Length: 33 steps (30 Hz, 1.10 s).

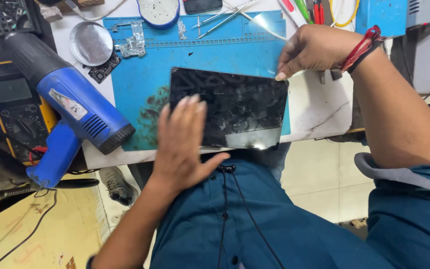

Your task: The person uses a heat gun to warm the edges of a tablet, then peels off the screen assembly. They place the screen aside and use a screwdriver and tweezers to disconnect and remove internal components from the tablet chassis.

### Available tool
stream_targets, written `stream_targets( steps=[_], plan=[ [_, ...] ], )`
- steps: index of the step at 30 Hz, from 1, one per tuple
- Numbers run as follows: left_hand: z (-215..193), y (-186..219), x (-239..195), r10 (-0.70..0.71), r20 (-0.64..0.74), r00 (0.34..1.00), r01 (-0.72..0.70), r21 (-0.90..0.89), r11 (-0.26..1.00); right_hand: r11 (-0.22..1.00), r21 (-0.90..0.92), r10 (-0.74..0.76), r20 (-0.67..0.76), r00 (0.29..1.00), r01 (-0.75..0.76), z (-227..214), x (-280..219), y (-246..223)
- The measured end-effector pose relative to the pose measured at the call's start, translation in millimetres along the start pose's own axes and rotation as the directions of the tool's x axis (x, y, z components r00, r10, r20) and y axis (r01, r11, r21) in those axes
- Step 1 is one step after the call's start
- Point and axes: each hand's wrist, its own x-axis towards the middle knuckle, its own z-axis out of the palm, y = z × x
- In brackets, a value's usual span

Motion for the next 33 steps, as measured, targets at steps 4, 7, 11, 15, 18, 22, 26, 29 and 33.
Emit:
stream_targets(
  steps=[4, 7, 11, 15, 18, 22, 26, 29, 33],
  plan=[
    [-2.5, 13.5, 55.4, 0.098, 0.281, 0.955, -0.1, -0.007, 0.995, 0.916, -0.081, 0.4, 0.102, 0.911, -0.393, 0.2, -2.9, 3.6],
    [-0.7, 24.3, 88.2, 0.141, 0.423, 0.895, -0.188, 0.071, 0.98, 0.932, -0.073, 0.361, 0.11, 0.926, -0.355, 1.8, -4.3, 7.9],
    [3.0, 30.9, 109.3, 0.184, 0.518, 0.835, -0.258, 0.075, 0.963, 0.959, 0.199, 0.177, 0.126, 0.976, -0.2, 11.4, -9.5, 21.7],
    [8.6, 30.2, 111.3, 0.22, 0.53, 0.819, -0.295, 0.061, 0.954, 0.942, 0.273, 0.177, 0.084, 0.981, -0.194, 23.5, -17.0, 37.9],
    [11.8, 29.9, 112.4, 0.228, 0.519, 0.824, -0.29, 0.04, 0.956, 0.89, 0.427, 0.158, 0.044, 0.986, -0.162, 31.3, -21.4, 43.0],
    [15.4, 32.5, 114.4, 0.238, 0.5, 0.833, -0.283, 0.015, 0.959, 0.865, 0.451, 0.227, 0.034, 0.973, -0.217, 35.3, -25.4, 44.9],
    [18.2, 34.4, 113.6, 0.253, 0.469, 0.846, -0.291, 0.008, 0.957, 0.858, 0.476, 0.21, 0.022, 0.977, -0.195, 35.6, -27.4, 45.8],
    [19.4, 34.9, 114.3, 0.247, 0.464, 0.851, -0.29, 0.021, 0.957, 0.868, 0.459, 0.209, 0.011, 0.978, -0.191, 36.2, -28.8, 46.5],
    [17.7, 35.0, 116.6, 0.252, 0.469, 0.846, -0.302, 0.032, 0.953, 0.855, 0.483, 0.203, 0.021, 0.979, -0.188, 36.2, -28.0, 46.6]
  ],
)
